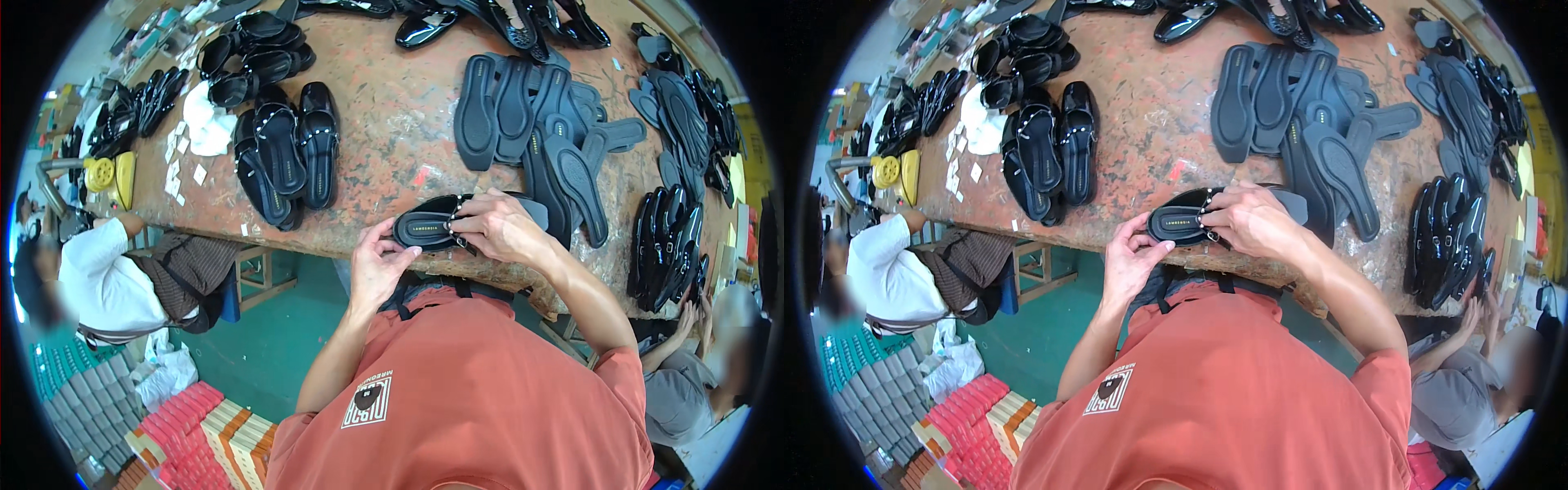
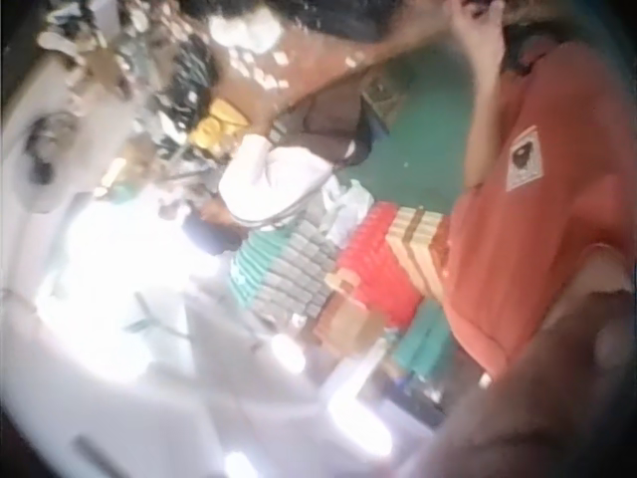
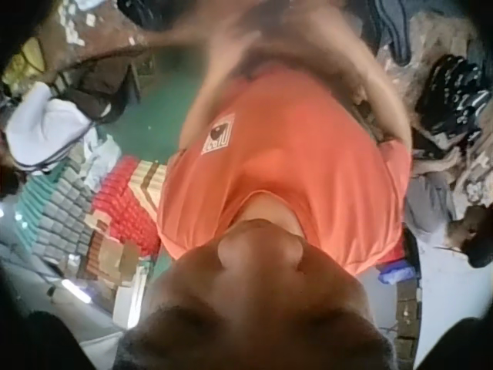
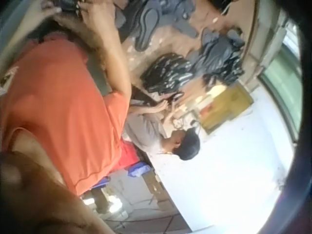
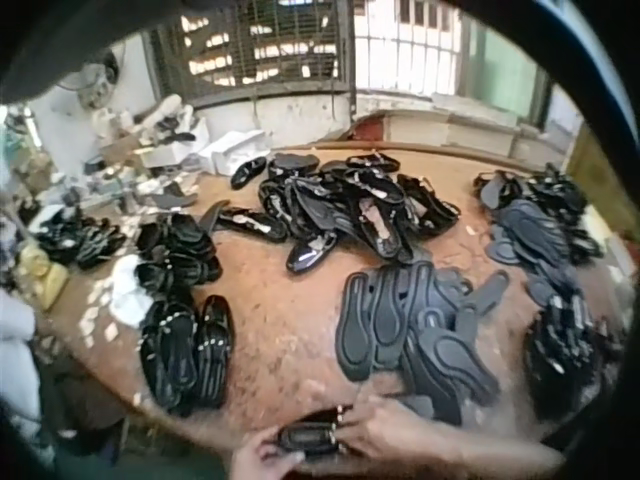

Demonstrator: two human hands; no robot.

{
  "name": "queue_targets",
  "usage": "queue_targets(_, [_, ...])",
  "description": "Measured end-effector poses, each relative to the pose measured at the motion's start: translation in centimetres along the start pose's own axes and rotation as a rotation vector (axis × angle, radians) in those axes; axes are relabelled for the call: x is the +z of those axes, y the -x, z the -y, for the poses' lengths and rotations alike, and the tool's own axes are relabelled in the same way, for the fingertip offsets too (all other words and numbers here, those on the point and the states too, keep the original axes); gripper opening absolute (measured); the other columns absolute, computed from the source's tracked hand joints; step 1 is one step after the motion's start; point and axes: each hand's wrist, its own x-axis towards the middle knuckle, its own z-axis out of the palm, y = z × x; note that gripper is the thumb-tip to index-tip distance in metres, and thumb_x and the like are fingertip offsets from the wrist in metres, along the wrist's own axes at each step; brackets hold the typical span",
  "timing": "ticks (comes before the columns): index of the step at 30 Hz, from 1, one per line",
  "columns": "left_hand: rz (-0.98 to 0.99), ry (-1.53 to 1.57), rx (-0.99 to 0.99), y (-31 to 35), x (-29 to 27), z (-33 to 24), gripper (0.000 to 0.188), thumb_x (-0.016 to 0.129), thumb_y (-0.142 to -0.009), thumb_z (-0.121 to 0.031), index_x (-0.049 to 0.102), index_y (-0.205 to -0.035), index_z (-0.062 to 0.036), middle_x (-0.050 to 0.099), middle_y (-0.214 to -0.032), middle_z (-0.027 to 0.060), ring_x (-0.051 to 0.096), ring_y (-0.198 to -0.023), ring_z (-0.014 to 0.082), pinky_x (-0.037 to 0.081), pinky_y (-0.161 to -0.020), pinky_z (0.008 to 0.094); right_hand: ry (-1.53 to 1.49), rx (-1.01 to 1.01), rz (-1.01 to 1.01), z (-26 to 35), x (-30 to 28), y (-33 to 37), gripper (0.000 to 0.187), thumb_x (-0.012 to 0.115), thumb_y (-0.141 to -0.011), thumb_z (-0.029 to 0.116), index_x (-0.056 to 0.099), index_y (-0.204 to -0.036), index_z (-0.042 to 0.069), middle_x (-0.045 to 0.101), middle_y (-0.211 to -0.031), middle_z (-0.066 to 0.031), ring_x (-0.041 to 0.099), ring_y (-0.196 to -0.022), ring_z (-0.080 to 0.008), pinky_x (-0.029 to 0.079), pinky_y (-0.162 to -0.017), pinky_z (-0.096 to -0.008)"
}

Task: The person assembles black slipper sandals by pressing insoles into the upper straps. They repeatedly pick up a slipper and an insole, align them, and press the insole into place. The person handles the items one at a time, stacking the finished pairs on the table.

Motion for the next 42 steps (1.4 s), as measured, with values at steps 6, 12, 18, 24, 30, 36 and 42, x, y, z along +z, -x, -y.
queue_targets(6, [0.019, -0.003, 0.000, -0.1, -0.4, 0.3, 0.065, 0.088, -0.083, 0.007, 0.058, -0.141, 0.0111, 0.055, -0.134, 0.0131, 0.074, -0.093, 0.0131, 0.066, -0.081, 0.0270, 0.006, 0.011, 0.045, -0.2, 1.4, -0.5, 0.025, 0.081, -0.084, 0.013, 0.082, -0.108, 0.010, 0.075, -0.108, -0.0098, 0.071, -0.105, -0.0307, 0.054, -0.092, -0.0440])
queue_targets(12, [0.014, 0.054, -0.021, 0.0, -0.1, 0.2, 0.056, 0.085, -0.086, 0.005, 0.061, -0.137, 0.0116, 0.056, -0.135, 0.0150, 0.075, -0.093, 0.0138, 0.066, -0.079, 0.0279, 0.042, 0.024, 0.073, 0.5, 1.2, -0.8, 0.025, 0.080, -0.084, 0.013, 0.082, -0.109, 0.009, 0.071, -0.104, -0.0085, 0.069, -0.102, -0.0292, 0.053, -0.090, -0.0435])
queue_targets(18, [-0.070, 0.051, -0.153, -1.1, 0.2, -0.5, 0.036, 0.082, -0.092, -0.006, 0.068, -0.122, 0.0074, 0.070, -0.106, 0.0102, 0.073, -0.079, 0.0144, 0.062, -0.069, 0.0304, 0.073, -0.005, 0.072, 0.3, 1.8, -0.8, 0.027, 0.079, -0.084, 0.014, 0.082, -0.111, 0.011, 0.068, -0.107, -0.0071, 0.067, -0.105, -0.0277, 0.052, -0.091, -0.0426])
queue_targets(24, [0.275, -0.609, 0.734, -3.6, -0.9, -3.9, 0.032, 0.086, -0.085, -0.014, 0.074, -0.110, 0.0003, 0.070, -0.115, 0.0143, 0.072, -0.093, 0.0313, 0.059, -0.085, 0.0428, 0.336, 0.031, 0.163, 1.5, 0.3, -0.6, 0.041, 0.084, -0.084, 0.021, 0.079, -0.125, 0.016, 0.065, -0.115, -0.0093, 0.062, -0.116, -0.0281, 0.050, -0.094, -0.0418])
queue_targets(30, [0.753, -0.783, 0.867, -4.9, -2.4, -2.0, 0.071, 0.087, -0.080, -0.021, 0.066, -0.147, -0.0101, 0.047, -0.170, 0.0014, 0.056, -0.119, 0.0318, 0.052, -0.108, 0.0447, -0.723, 0.847, -0.279, 0.6, -4.6, 5.9, 0.048, 0.082, -0.097, 0.031, 0.071, -0.135, 0.005, 0.079, -0.107, -0.0111, 0.079, -0.082, -0.0206, 0.049, -0.051, -0.0257])
queue_targets(36, [0.750, -1.132, 0.865, -4.2, -0.2, -4.3, 0.086, 0.084, -0.075, -0.015, 0.058, -0.157, -0.0239, 0.039, -0.175, -0.0043, 0.054, -0.116, 0.0282, 0.051, -0.103, 0.0445, -0.277, 0.760, -0.298, 3.1, 2.4, 5.0, 0.043, 0.078, -0.098, 0.024, 0.069, -0.135, 0.006, 0.081, -0.096, -0.0134, 0.080, -0.076, -0.0333, 0.059, -0.059, -0.0395])
queue_targets(42, [0.752, -1.188, 0.836, -3.7, 1.1, -5.5, 0.087, 0.085, -0.068, -0.019, 0.061, -0.152, -0.0141, 0.048, -0.166, 0.0031, 0.053, -0.127, 0.0305, 0.049, -0.107, 0.0445, 0.331, 0.729, -0.051, 4.3, 3.2, 1.7, 0.021, 0.069, -0.096, 0.024, 0.065, -0.108, 0.008, 0.077, -0.095, -0.0171, 0.076, -0.079, -0.0429, 0.059, -0.068, -0.0560])
